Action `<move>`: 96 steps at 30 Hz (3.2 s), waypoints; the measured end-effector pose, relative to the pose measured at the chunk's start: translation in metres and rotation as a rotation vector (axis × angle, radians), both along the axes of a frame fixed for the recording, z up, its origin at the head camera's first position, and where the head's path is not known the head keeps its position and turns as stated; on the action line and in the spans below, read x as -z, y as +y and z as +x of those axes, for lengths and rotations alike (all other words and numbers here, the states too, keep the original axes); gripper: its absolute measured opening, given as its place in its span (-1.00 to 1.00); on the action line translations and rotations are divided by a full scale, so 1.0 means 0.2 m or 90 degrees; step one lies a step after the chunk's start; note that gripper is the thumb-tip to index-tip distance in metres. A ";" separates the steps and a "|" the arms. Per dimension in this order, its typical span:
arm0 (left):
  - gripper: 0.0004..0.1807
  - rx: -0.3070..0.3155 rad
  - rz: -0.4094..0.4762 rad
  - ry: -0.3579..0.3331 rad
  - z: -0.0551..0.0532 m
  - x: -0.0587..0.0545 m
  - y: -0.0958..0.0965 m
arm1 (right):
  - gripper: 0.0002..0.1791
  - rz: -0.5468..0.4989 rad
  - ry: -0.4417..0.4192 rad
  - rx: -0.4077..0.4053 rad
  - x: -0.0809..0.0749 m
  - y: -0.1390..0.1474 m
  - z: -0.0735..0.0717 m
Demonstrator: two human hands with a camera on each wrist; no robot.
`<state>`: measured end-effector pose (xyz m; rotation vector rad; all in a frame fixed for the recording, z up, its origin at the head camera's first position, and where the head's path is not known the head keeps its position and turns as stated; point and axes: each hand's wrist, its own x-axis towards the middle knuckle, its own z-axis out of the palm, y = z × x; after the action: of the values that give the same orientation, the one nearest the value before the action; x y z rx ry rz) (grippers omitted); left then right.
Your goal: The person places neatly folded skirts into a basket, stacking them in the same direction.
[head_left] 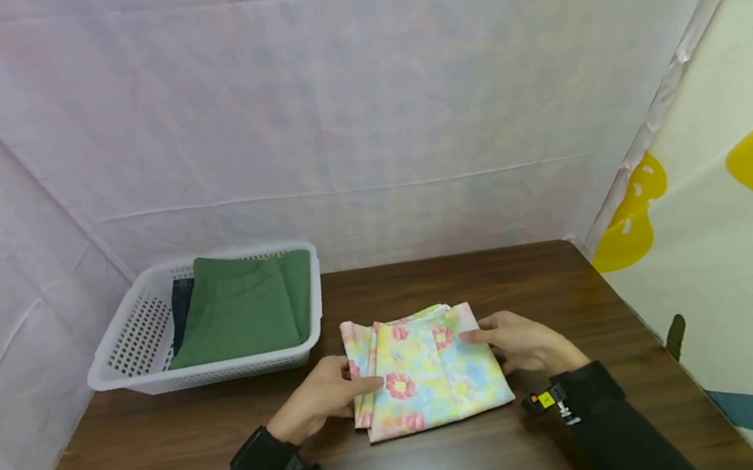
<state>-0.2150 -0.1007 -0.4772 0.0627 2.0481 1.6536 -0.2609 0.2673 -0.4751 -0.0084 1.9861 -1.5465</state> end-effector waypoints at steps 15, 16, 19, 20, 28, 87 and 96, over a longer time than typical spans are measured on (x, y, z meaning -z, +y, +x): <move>-0.62 0.032 0.004 0.070 -0.03 0.03 0.06 | -0.56 -0.129 -0.031 -0.043 0.07 -0.07 0.00; -0.64 0.026 -0.005 0.075 -0.03 0.03 0.07 | -0.54 -0.124 -0.023 -0.042 0.08 -0.07 0.00; -0.66 0.016 -0.020 0.094 -0.02 0.03 0.07 | -0.50 -0.115 -0.015 -0.031 0.07 -0.07 0.00; -0.67 0.015 -0.022 0.101 -0.02 0.03 0.08 | -0.48 -0.115 -0.013 -0.028 0.07 -0.07 0.00; -0.71 0.000 -0.017 0.130 -0.01 -0.01 0.09 | -0.20 -0.124 0.030 -0.026 0.03 -0.05 0.01; -0.39 -0.162 -0.252 0.233 -0.42 -0.52 -0.91 | -0.18 -0.213 0.124 -0.021 -0.45 -1.22 -0.45; -0.43 -0.189 -0.344 0.302 -0.42 -0.48 -1.08 | -0.04 -0.244 0.077 -0.066 -0.44 -1.32 -0.42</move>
<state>-0.2999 -0.3162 -0.3807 -0.0416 2.9282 1.2599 -0.3456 0.0030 -0.3864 -0.3613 1.7162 -1.8699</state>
